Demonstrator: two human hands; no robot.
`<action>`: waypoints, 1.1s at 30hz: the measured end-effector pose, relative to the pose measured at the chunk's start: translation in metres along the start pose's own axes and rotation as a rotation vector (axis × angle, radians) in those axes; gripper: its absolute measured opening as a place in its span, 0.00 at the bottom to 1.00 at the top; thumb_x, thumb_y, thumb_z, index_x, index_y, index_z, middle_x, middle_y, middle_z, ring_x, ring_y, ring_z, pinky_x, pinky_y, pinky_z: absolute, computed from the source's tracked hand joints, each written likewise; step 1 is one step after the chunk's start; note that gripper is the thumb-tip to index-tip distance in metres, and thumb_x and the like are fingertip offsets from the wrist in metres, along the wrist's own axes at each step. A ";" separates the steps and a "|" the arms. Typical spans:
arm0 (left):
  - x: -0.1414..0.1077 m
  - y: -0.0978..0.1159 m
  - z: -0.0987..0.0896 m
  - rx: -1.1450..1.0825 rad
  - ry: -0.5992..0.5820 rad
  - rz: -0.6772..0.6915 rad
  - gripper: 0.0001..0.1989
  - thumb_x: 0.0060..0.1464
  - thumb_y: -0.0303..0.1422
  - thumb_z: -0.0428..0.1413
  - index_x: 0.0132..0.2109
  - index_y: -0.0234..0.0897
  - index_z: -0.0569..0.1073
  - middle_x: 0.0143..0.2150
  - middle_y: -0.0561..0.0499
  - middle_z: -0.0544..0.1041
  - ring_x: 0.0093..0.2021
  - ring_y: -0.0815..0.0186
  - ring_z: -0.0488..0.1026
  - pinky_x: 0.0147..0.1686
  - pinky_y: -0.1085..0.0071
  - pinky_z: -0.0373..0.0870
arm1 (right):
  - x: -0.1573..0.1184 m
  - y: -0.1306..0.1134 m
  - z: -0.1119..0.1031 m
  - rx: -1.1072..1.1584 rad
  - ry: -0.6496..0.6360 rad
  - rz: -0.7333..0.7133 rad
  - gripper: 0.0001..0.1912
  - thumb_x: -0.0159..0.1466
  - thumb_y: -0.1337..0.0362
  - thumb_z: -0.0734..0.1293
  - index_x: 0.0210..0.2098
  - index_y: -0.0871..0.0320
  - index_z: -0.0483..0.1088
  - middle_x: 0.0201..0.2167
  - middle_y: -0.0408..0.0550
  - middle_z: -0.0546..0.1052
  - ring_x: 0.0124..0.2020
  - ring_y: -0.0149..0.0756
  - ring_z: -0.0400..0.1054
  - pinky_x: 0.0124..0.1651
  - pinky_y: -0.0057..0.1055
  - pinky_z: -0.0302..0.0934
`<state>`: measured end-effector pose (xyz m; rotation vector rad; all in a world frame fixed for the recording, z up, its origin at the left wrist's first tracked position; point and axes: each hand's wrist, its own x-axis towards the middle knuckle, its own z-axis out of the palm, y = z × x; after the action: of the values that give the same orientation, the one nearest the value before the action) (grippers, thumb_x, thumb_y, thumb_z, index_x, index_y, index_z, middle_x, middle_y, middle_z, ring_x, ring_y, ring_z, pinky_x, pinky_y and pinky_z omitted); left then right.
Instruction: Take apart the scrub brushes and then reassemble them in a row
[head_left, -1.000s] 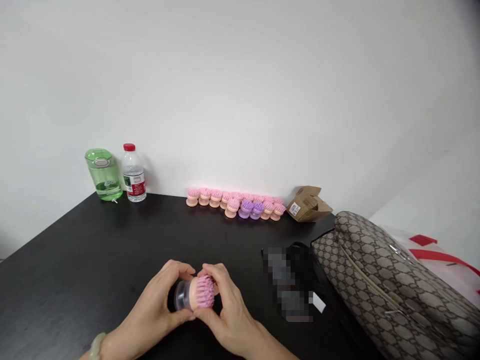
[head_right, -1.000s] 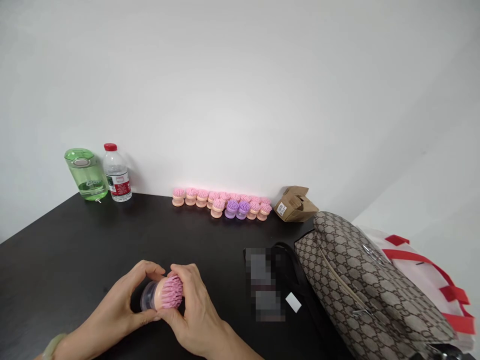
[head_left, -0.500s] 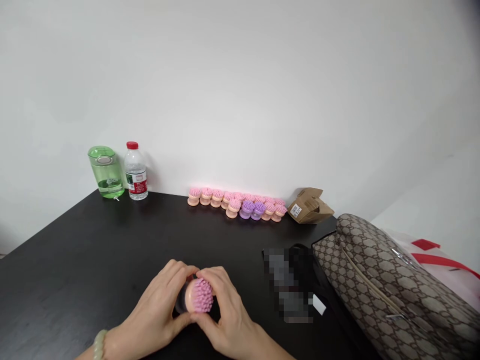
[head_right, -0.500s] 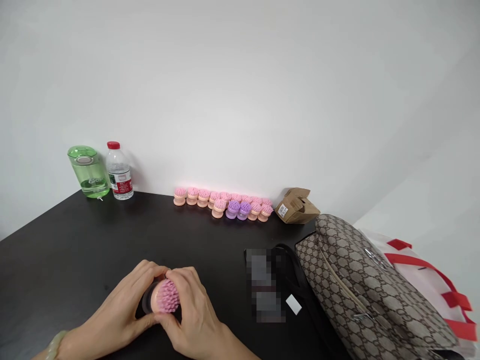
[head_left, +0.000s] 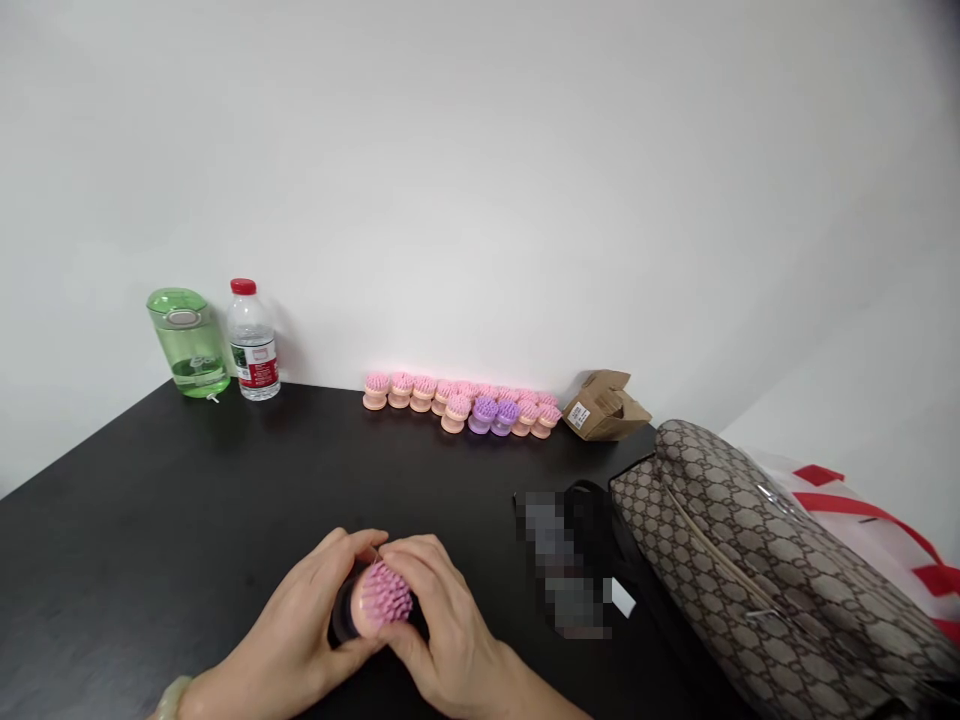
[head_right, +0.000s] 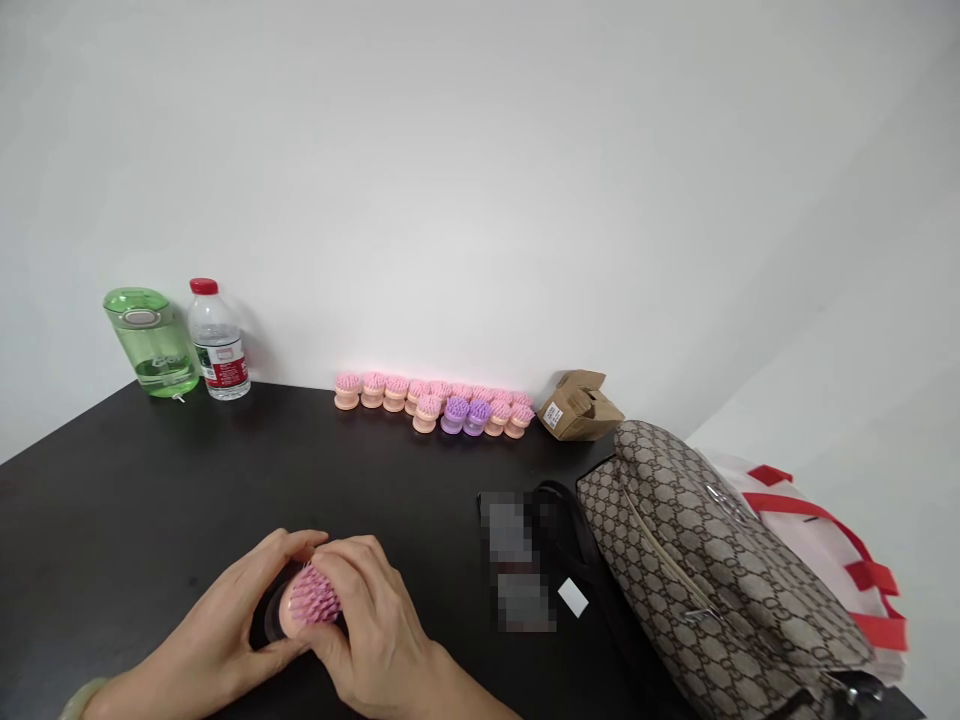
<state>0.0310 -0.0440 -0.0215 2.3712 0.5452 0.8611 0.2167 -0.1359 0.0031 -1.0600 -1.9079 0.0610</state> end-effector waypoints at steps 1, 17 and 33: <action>0.001 0.001 -0.001 -0.016 0.004 -0.021 0.32 0.54 0.35 0.63 0.63 0.49 0.60 0.54 0.47 0.74 0.51 0.56 0.75 0.51 0.63 0.74 | -0.001 0.001 -0.001 -0.001 0.015 0.014 0.21 0.73 0.58 0.58 0.62 0.58 0.57 0.52 0.59 0.72 0.52 0.45 0.67 0.54 0.45 0.68; 0.024 0.022 -0.017 -0.870 0.218 -0.479 0.28 0.39 0.36 0.71 0.45 0.40 0.67 0.39 0.54 0.70 0.39 0.65 0.67 0.38 0.71 0.65 | -0.009 0.039 0.001 -0.216 -0.176 0.360 0.28 0.51 0.66 0.78 0.50 0.53 0.70 0.48 0.51 0.76 0.48 0.51 0.70 0.47 0.46 0.72; 0.022 0.029 -0.018 -1.046 0.155 -0.570 0.27 0.41 0.40 0.71 0.44 0.40 0.68 0.36 0.55 0.67 0.37 0.67 0.63 0.38 0.72 0.60 | -0.005 0.027 -0.003 -0.214 -0.066 0.216 0.28 0.62 0.76 0.59 0.61 0.54 0.62 0.53 0.56 0.71 0.54 0.46 0.69 0.53 0.43 0.71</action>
<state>0.0398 -0.0478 0.0183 1.1310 0.5866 0.7793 0.2377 -0.1233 -0.0101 -1.4221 -1.8819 0.0139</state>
